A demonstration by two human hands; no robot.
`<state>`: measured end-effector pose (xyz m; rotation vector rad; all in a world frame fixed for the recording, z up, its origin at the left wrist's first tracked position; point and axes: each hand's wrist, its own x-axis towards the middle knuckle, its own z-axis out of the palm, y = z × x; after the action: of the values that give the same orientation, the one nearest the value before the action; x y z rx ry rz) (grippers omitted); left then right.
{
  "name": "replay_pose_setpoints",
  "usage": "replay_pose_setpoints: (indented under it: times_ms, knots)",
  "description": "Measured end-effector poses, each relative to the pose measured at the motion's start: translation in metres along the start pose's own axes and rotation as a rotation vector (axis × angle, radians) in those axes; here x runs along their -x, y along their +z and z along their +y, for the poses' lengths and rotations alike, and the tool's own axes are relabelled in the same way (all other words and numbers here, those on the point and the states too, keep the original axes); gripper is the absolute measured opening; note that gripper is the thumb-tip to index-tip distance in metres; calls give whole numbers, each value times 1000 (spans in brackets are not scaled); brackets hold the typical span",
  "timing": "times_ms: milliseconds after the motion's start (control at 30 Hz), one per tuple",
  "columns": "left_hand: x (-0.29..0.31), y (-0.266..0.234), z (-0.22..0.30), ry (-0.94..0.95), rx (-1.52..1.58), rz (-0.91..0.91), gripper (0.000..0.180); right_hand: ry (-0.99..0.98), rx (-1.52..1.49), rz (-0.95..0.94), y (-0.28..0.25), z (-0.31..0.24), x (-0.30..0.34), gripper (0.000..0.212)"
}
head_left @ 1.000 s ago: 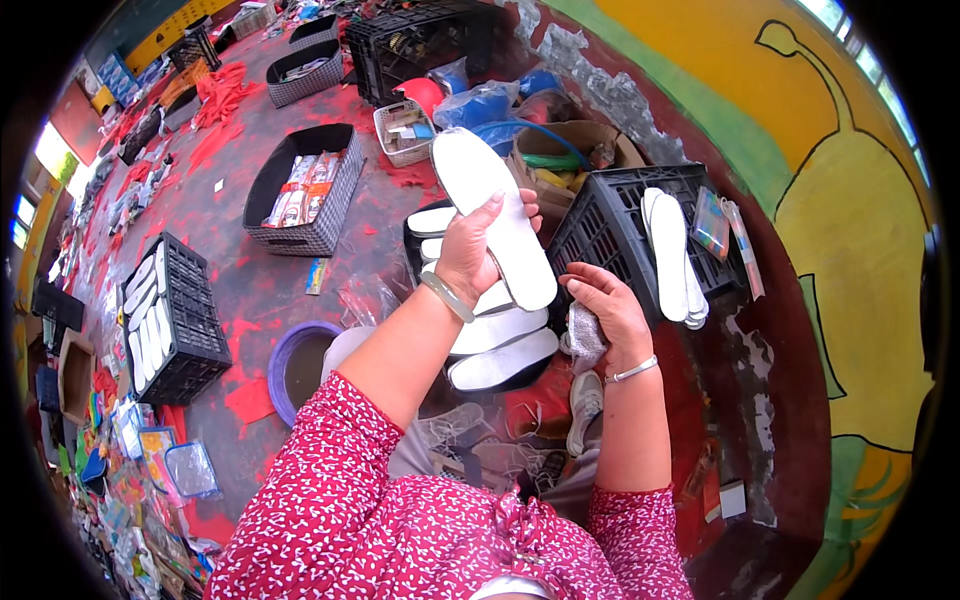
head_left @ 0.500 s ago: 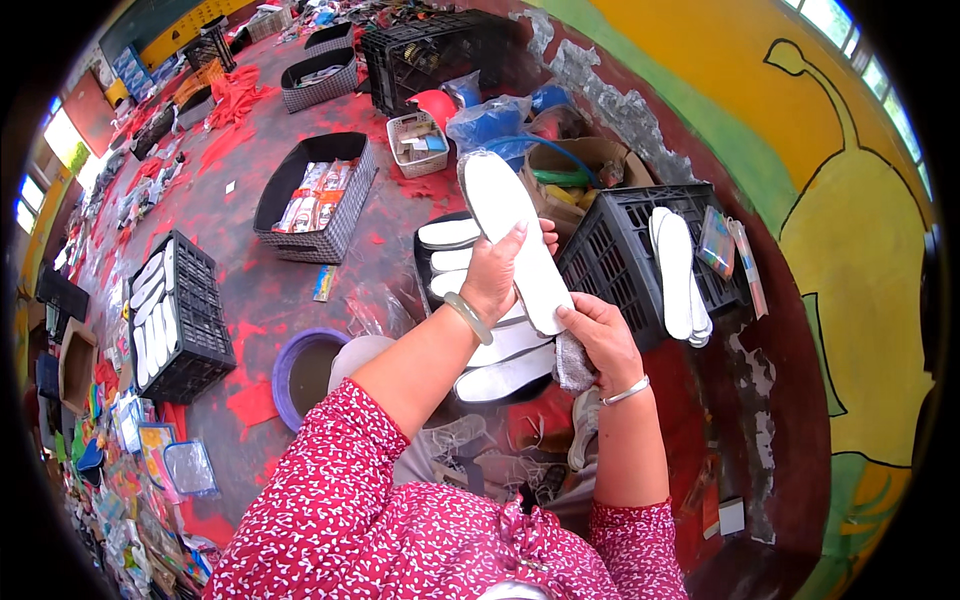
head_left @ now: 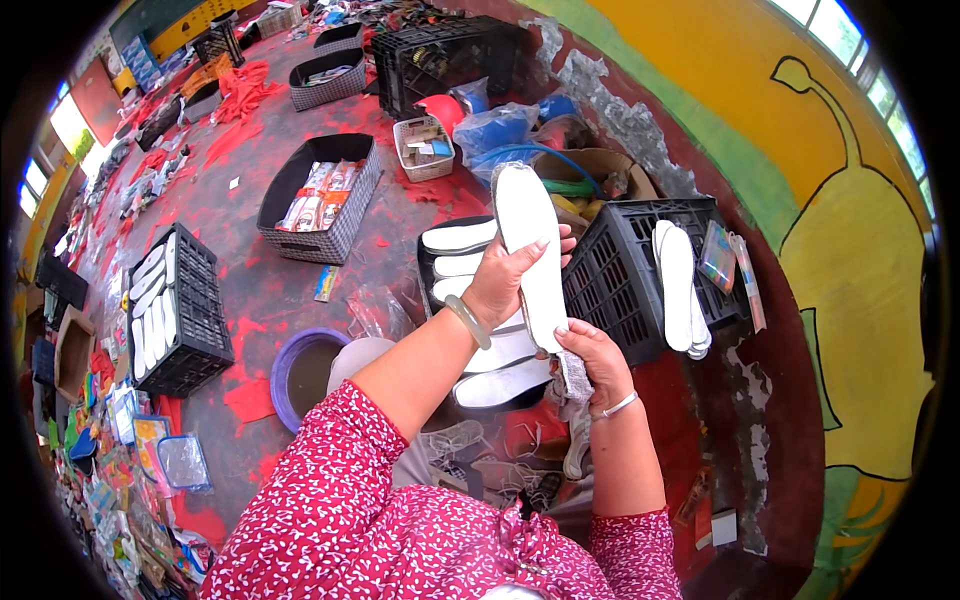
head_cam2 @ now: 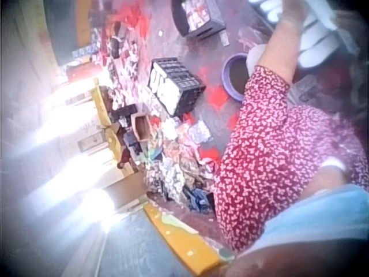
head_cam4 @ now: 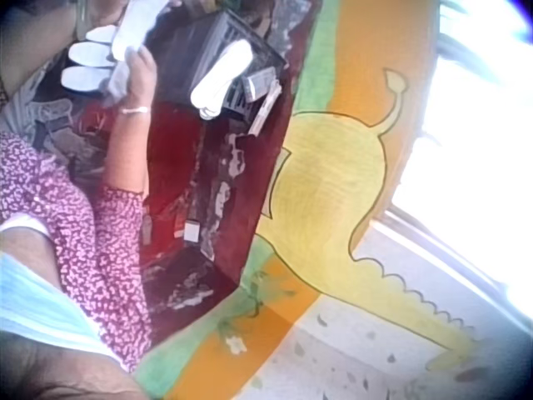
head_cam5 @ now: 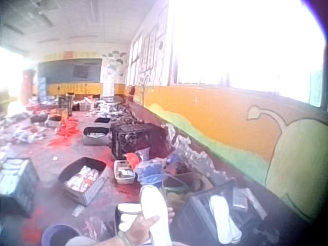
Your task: The person wipes shoe soles using a small cloth. They pick up individual soles from a stack, clean both sides with the cloth, and then place them back onto the stack or into a nearby crate.
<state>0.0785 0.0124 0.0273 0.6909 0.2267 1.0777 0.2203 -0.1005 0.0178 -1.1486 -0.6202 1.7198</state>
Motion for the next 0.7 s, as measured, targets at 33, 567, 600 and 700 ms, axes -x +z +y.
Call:
replay_pose_setpoints:
  times_ms: [33, 567, 600, 700]
  knots:
    - [0, 0, -1, 11, -13, 8, 38, 5, 9, 9, 1, 0, 0, 18]
    - [17, 7, -26, -371, -128, -131, 61, -1083, 172, 454, 6, -31, 8, 45]
    - [19, 11, -29, -396, -98, -164, 61, -1226, 644, 471, -1, -25, 2, 43]
    - [25, 8, -34, -426, -160, -114, 50, -1171, 1282, 413, 19, -15, 5, 39]
